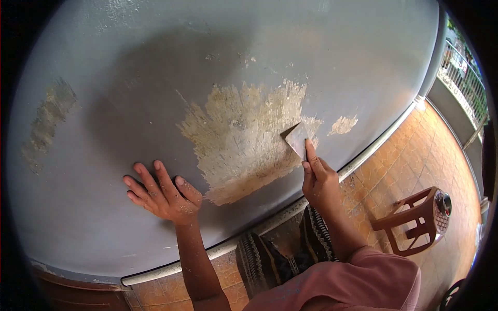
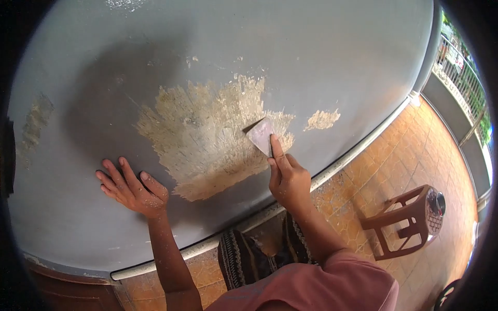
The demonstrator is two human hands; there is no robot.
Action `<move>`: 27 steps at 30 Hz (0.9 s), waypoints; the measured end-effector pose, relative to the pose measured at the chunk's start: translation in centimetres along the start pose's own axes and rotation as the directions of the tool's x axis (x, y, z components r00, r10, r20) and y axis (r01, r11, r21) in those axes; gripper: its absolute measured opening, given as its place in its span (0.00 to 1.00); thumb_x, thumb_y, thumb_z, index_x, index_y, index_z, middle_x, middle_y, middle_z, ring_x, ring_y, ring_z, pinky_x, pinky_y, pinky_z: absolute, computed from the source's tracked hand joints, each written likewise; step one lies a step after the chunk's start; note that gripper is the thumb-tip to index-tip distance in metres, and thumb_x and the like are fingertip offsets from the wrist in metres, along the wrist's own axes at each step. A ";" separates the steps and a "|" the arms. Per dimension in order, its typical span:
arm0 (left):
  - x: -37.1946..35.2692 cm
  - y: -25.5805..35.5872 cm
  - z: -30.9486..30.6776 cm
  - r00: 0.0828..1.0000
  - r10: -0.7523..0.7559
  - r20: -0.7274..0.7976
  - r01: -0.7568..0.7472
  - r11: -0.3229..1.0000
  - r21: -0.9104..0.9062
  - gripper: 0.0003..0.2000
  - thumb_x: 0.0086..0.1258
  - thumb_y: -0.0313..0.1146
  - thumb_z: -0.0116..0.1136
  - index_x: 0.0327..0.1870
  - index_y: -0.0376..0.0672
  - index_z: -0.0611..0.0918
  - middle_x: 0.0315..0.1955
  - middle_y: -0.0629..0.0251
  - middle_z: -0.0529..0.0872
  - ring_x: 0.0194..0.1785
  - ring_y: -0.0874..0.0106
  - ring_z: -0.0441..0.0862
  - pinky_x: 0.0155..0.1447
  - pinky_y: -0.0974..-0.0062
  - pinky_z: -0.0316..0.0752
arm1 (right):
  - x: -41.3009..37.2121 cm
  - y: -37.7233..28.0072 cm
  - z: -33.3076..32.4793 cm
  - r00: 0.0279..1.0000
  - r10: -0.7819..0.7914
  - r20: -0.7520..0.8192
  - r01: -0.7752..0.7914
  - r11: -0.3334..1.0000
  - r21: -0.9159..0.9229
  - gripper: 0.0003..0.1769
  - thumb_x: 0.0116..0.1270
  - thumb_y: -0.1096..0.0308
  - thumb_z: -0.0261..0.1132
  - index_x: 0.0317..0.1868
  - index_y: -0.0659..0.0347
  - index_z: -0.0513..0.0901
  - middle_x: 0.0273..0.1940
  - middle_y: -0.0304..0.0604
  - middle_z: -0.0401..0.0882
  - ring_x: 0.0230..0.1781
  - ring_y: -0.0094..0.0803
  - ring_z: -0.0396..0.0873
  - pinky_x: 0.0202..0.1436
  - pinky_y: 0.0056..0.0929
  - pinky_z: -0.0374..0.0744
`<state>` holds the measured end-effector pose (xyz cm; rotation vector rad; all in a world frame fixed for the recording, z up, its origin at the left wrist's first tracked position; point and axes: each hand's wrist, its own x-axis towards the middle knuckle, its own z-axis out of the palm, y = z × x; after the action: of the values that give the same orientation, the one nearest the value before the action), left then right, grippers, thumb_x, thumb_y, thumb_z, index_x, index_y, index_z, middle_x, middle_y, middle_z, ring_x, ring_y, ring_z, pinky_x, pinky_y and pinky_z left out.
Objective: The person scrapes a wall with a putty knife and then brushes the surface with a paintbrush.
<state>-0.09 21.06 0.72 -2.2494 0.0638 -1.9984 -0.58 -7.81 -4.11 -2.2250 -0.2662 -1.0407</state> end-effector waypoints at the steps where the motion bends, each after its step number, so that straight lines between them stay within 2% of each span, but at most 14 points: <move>1: -0.1 0.0 0.2 1.000 -0.002 -0.007 0.002 1.000 0.003 0.22 0.75 0.40 0.37 0.64 0.41 0.73 0.69 0.48 0.65 0.75 0.45 0.51 0.76 0.50 0.36 | 1.0 0.2 -0.1 1.000 0.001 -0.029 -0.001 1.000 -0.010 0.25 0.69 0.71 0.58 0.67 0.55 0.71 0.25 0.47 0.77 0.19 0.43 0.75 0.25 0.34 0.75; 3: -0.4 -0.1 -0.2 1.000 -0.002 0.012 0.002 1.000 0.008 0.22 0.75 0.40 0.37 0.65 0.41 0.73 0.69 0.49 0.65 0.75 0.45 0.51 0.76 0.50 0.36 | 3.9 0.1 -1.4 0.998 0.030 -0.062 -0.032 0.999 -0.036 0.24 0.70 0.71 0.57 0.67 0.57 0.70 0.25 0.48 0.77 0.18 0.41 0.74 0.26 0.33 0.75; 4: -0.5 0.0 -0.4 1.000 -0.007 0.025 0.006 1.000 0.007 0.22 0.75 0.40 0.37 0.65 0.41 0.73 0.69 0.49 0.65 0.75 0.45 0.51 0.76 0.49 0.36 | 5.8 -0.8 -2.7 0.992 0.123 -0.019 -0.124 0.990 -0.063 0.23 0.71 0.70 0.56 0.66 0.60 0.71 0.24 0.48 0.77 0.18 0.39 0.74 0.26 0.31 0.75; 6: 0.0 0.0 -0.1 1.000 -0.006 0.017 0.006 1.000 0.005 0.22 0.75 0.40 0.37 0.65 0.41 0.73 0.69 0.49 0.65 0.75 0.45 0.51 0.76 0.49 0.36 | 5.7 -1.1 -3.2 0.999 0.052 -0.014 -0.052 0.999 -0.007 0.22 0.71 0.70 0.56 0.65 0.61 0.72 0.24 0.47 0.76 0.17 0.39 0.74 0.26 0.31 0.74; 8: -0.3 -0.1 0.0 1.000 -0.004 0.003 0.004 1.000 0.006 0.22 0.75 0.39 0.37 0.66 0.42 0.72 0.69 0.49 0.65 0.75 0.45 0.51 0.76 0.50 0.36 | 2.3 -0.7 -1.9 0.999 0.034 0.038 -0.038 0.993 0.112 0.23 0.70 0.70 0.58 0.65 0.58 0.72 0.24 0.48 0.77 0.18 0.41 0.76 0.25 0.34 0.75; 9: -0.3 -0.1 -0.1 1.000 -0.009 0.008 0.009 1.000 0.009 0.22 0.75 0.39 0.37 0.66 0.42 0.72 0.69 0.49 0.65 0.75 0.45 0.51 0.76 0.49 0.35 | 1.3 -1.2 -1.2 1.000 -0.012 0.029 0.012 0.999 0.031 0.25 0.69 0.70 0.59 0.67 0.56 0.71 0.26 0.50 0.79 0.20 0.44 0.78 0.25 0.36 0.75; 13: -0.3 -0.3 -0.2 1.000 0.001 0.015 -0.001 1.000 0.010 0.22 0.75 0.39 0.37 0.65 0.42 0.72 0.69 0.49 0.65 0.75 0.45 0.52 0.76 0.49 0.35 | 1.3 -1.3 -0.7 0.987 0.094 0.132 -0.100 0.994 0.045 0.27 0.68 0.70 0.60 0.68 0.56 0.69 0.28 0.52 0.80 0.21 0.46 0.79 0.25 0.36 0.75; 16: -0.2 -0.1 -0.2 1.000 0.009 0.013 -0.009 1.000 0.007 0.23 0.75 0.40 0.37 0.65 0.39 0.72 0.69 0.49 0.64 0.75 0.47 0.51 0.76 0.50 0.36 | 1.0 -0.9 -1.2 0.992 0.088 0.092 -0.095 0.993 0.068 0.27 0.69 0.71 0.59 0.68 0.56 0.69 0.27 0.50 0.79 0.19 0.44 0.77 0.24 0.35 0.74; 19: 0.0 -0.1 -0.3 1.000 0.018 0.011 -0.018 1.000 0.006 0.23 0.75 0.40 0.37 0.65 0.37 0.73 0.69 0.48 0.64 0.76 0.48 0.50 0.76 0.50 0.36 | 0.8 -1.1 -0.3 0.999 -0.029 0.013 0.028 0.997 0.070 0.25 0.70 0.71 0.57 0.68 0.56 0.70 0.24 0.48 0.77 0.17 0.40 0.75 0.24 0.35 0.74; 22: -0.2 0.0 -0.5 0.999 0.014 0.031 -0.014 1.000 0.005 0.23 0.75 0.39 0.37 0.64 0.37 0.73 0.69 0.48 0.64 0.76 0.48 0.50 0.76 0.50 0.35 | 5.7 -1.8 -3.5 0.976 0.208 0.065 -0.212 0.975 0.059 0.25 0.70 0.71 0.57 0.67 0.55 0.71 0.23 0.49 0.76 0.17 0.37 0.75 0.25 0.34 0.75; 23: -0.1 0.0 -0.5 0.999 0.012 0.035 -0.012 1.000 0.001 0.23 0.75 0.39 0.37 0.64 0.37 0.73 0.69 0.48 0.64 0.76 0.48 0.50 0.76 0.50 0.35 | 6.2 -1.9 -3.7 0.975 0.219 0.042 -0.221 0.973 0.073 0.25 0.70 0.70 0.57 0.67 0.54 0.71 0.22 0.50 0.75 0.17 0.36 0.75 0.26 0.34 0.76; 26: -0.2 -0.2 -0.3 0.999 0.029 0.018 -0.029 1.000 0.008 0.23 0.75 0.39 0.37 0.65 0.37 0.72 0.69 0.48 0.64 0.76 0.48 0.50 0.76 0.50 0.35 | 1.5 -0.8 -1.6 0.998 -0.007 0.062 -0.002 0.989 0.146 0.25 0.69 0.70 0.58 0.67 0.56 0.71 0.23 0.51 0.76 0.18 0.40 0.76 0.26 0.35 0.75; 27: -0.1 -0.1 -0.3 1.000 0.021 0.018 -0.022 1.000 0.013 0.23 0.75 0.39 0.37 0.65 0.39 0.72 0.70 0.49 0.64 0.76 0.47 0.50 0.76 0.50 0.35 | 1.2 -1.1 -1.3 0.998 0.008 0.068 -0.017 0.991 0.130 0.25 0.70 0.71 0.58 0.67 0.57 0.70 0.22 0.50 0.74 0.18 0.37 0.73 0.27 0.32 0.74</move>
<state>-0.45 21.17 0.71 -2.2484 0.0721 -1.9616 -1.02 -7.87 -2.06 -2.1436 -0.3394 -0.9167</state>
